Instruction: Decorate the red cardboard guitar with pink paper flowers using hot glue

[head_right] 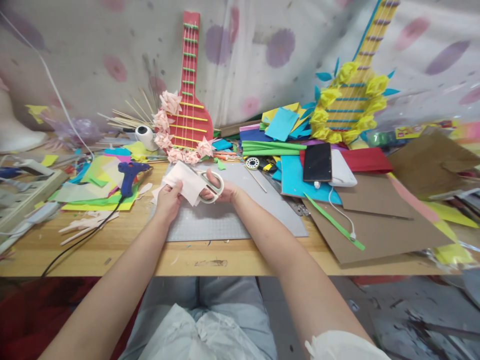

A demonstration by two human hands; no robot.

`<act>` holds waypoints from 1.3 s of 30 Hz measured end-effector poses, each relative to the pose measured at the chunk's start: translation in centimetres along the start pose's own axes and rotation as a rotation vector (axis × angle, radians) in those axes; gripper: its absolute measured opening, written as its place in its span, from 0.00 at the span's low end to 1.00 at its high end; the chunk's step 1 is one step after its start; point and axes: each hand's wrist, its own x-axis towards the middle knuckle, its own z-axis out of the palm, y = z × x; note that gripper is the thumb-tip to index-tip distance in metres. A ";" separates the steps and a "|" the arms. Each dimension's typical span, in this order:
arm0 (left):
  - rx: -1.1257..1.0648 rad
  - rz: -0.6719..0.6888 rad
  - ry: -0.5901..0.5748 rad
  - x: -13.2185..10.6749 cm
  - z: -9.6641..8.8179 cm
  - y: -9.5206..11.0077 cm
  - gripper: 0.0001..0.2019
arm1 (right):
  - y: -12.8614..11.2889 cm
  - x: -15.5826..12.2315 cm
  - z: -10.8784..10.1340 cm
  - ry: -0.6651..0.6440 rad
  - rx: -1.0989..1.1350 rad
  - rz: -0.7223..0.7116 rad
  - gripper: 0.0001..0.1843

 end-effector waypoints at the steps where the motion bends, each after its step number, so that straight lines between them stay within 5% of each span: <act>1: -0.001 -0.003 0.002 0.0 0.0 0.0 0.20 | 0.1 0.0 -0.1 0.006 -0.011 -0.007 0.32; 6: -0.014 -0.012 0.025 0.0 0.0 0.0 0.17 | -0.8 -1.4 -0.4 0.089 -0.149 -0.100 0.33; 10: -0.017 -0.027 0.092 0.0 0.2 0.4 0.11 | -3.0 -4.5 -1.2 0.454 -0.501 -0.145 0.30; 13: 0.005 -0.020 0.164 0.0 0.4 1.1 0.08 | -3.9 -7.2 -2.4 0.958 -1.116 0.118 0.22; 16: 0.071 0.046 0.233 0.3 0.2 1.6 0.08 | -3.6 -9.0 -3.3 1.220 -1.519 0.446 0.19; 22: 0.341 0.222 0.374 1.7 -1.6 1.1 0.14 | -2.0 -9.2 -3.7 1.309 -1.712 0.524 0.22; 28: 0.785 0.413 0.349 1.3 -2.8 0.9 0.36 | -2.3 -9.4 -5.1 1.370 -1.747 0.518 0.20; 33: 1.015 0.571 0.446 0.3 -2.8 2.0 0.34 | -2.4 -10.6 -6.2 1.334 -1.819 0.437 0.18; 39: 1.191 0.639 0.175 0.5 -3.1 2.7 0.27 | -1.7 -9.4 -4.8 1.375 -1.803 0.082 0.15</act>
